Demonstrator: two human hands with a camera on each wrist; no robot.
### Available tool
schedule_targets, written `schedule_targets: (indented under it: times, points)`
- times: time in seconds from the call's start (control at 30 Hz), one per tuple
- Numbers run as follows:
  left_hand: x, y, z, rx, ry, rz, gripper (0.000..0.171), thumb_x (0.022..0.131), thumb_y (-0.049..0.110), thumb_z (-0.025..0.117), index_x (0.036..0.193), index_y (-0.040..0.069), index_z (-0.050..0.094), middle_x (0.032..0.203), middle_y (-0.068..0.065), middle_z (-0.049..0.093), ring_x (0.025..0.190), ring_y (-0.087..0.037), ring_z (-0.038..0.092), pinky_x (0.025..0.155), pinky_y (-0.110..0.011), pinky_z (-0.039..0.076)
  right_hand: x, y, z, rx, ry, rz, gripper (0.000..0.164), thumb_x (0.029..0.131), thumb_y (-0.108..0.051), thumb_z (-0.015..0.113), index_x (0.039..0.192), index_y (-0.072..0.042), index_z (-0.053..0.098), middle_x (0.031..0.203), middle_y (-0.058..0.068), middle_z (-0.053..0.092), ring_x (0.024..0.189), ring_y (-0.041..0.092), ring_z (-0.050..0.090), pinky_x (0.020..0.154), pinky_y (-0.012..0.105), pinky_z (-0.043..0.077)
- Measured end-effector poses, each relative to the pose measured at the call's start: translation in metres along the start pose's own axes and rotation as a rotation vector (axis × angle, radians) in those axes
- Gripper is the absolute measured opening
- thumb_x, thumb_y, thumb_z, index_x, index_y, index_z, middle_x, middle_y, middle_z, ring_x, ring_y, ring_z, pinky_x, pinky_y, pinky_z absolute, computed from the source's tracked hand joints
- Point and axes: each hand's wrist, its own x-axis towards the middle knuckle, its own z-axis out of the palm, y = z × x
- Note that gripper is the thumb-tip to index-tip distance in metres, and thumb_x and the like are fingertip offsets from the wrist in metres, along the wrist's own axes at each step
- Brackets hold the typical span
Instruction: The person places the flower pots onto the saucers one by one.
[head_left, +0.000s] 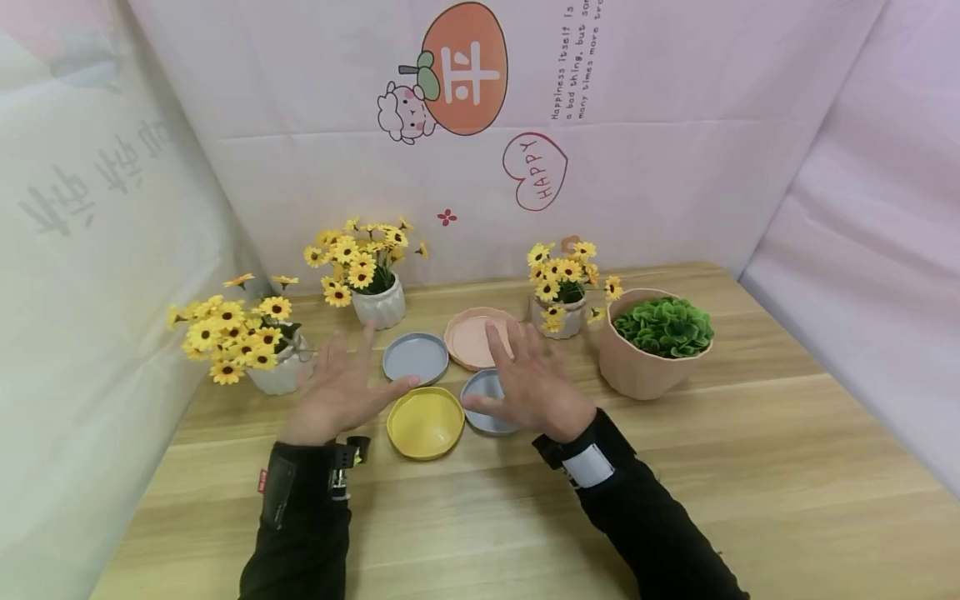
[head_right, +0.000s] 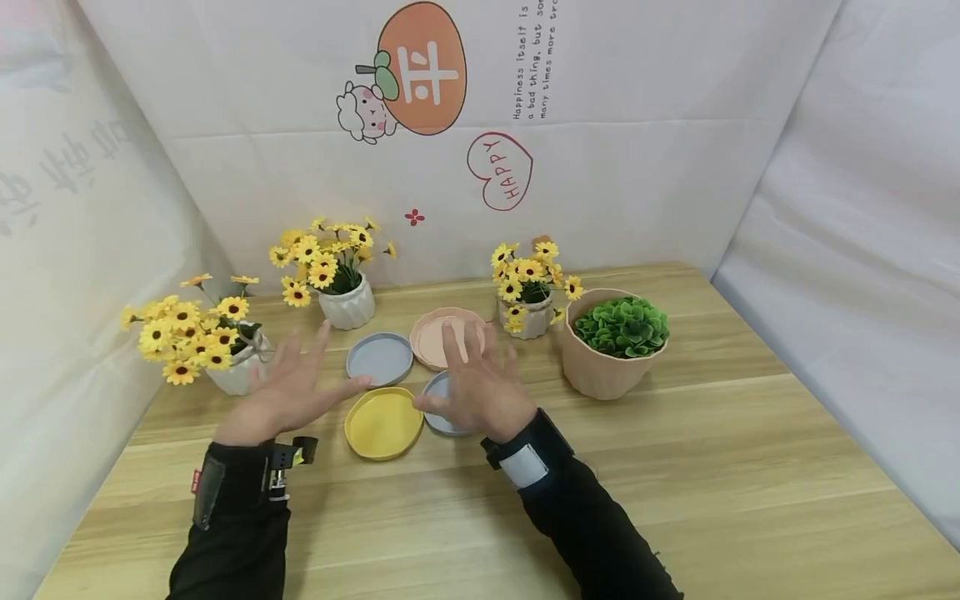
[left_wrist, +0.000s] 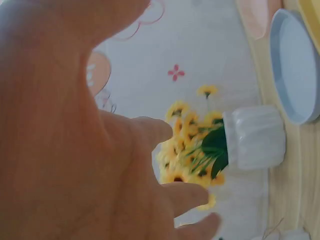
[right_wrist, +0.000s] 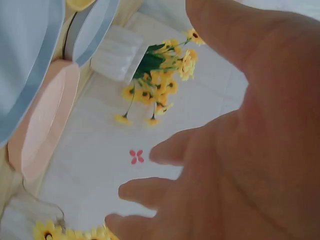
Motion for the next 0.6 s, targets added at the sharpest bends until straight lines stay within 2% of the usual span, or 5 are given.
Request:
schedule_targets:
  times: [0.2, 0.4, 0.47, 0.5, 0.6]
  points:
    - [-0.004, -0.025, -0.015, -0.073, -0.099, 0.002, 0.116, 0.098, 0.076, 0.049, 0.167, -0.005, 0.003, 0.171, -0.037, 0.008, 0.158, -0.059, 0.007, 0.126, -0.076, 0.016, 0.004, -0.006, 0.007, 0.163, -0.03, -0.114, 0.114, 0.097, -0.058, 0.07, 0.169, -0.003, 0.002, 0.177, 0.025, 0.004, 0.165, 0.039, 0.011, 0.132, 0.056, 0.026]
    - [-0.015, -0.061, -0.034, -0.099, -0.196, -0.118, 0.115, 0.1, 0.079, 0.04, 0.159, -0.018, 0.022, 0.162, -0.044, 0.028, 0.145, -0.06, 0.04, 0.111, -0.066, 0.048, 0.006, -0.016, 0.019, 0.277, -0.014, -0.18, 0.109, 0.095, -0.053, 0.076, 0.168, 0.0, 0.014, 0.173, 0.027, 0.023, 0.157, 0.037, 0.037, 0.125, 0.051, 0.041]
    - [-0.015, -0.073, -0.036, -0.119, -0.181, -0.169, 0.103, 0.099, 0.079, 0.042, 0.134, -0.017, 0.055, 0.128, -0.04, 0.061, 0.114, -0.05, 0.065, 0.093, -0.054, 0.058, 0.007, -0.019, 0.025, 0.282, -0.006, -0.216, 0.11, 0.094, -0.052, 0.077, 0.168, 0.001, 0.016, 0.171, 0.027, 0.028, 0.153, 0.038, 0.042, 0.123, 0.05, 0.044]
    - [-0.016, -0.079, -0.037, -0.127, -0.168, -0.198, 0.097, 0.099, 0.08, 0.043, 0.119, -0.014, 0.06, 0.11, -0.035, 0.063, 0.101, -0.044, 0.066, 0.085, -0.048, 0.058, 0.008, -0.02, 0.027, 0.276, -0.006, -0.23, 0.111, 0.093, -0.053, 0.078, 0.168, 0.001, 0.016, 0.171, 0.028, 0.028, 0.153, 0.038, 0.043, 0.122, 0.049, 0.044]
    - [-0.017, -0.091, -0.04, -0.167, -0.145, -0.279, 0.103, 0.096, 0.083, 0.045, 0.123, -0.016, 0.055, 0.113, -0.036, 0.06, 0.104, -0.047, 0.063, 0.09, -0.053, 0.057, 0.01, -0.023, 0.037, 0.266, -0.021, -0.26, 0.112, 0.091, -0.054, 0.08, 0.166, 0.004, 0.02, 0.17, 0.029, 0.029, 0.152, 0.039, 0.043, 0.122, 0.049, 0.044]
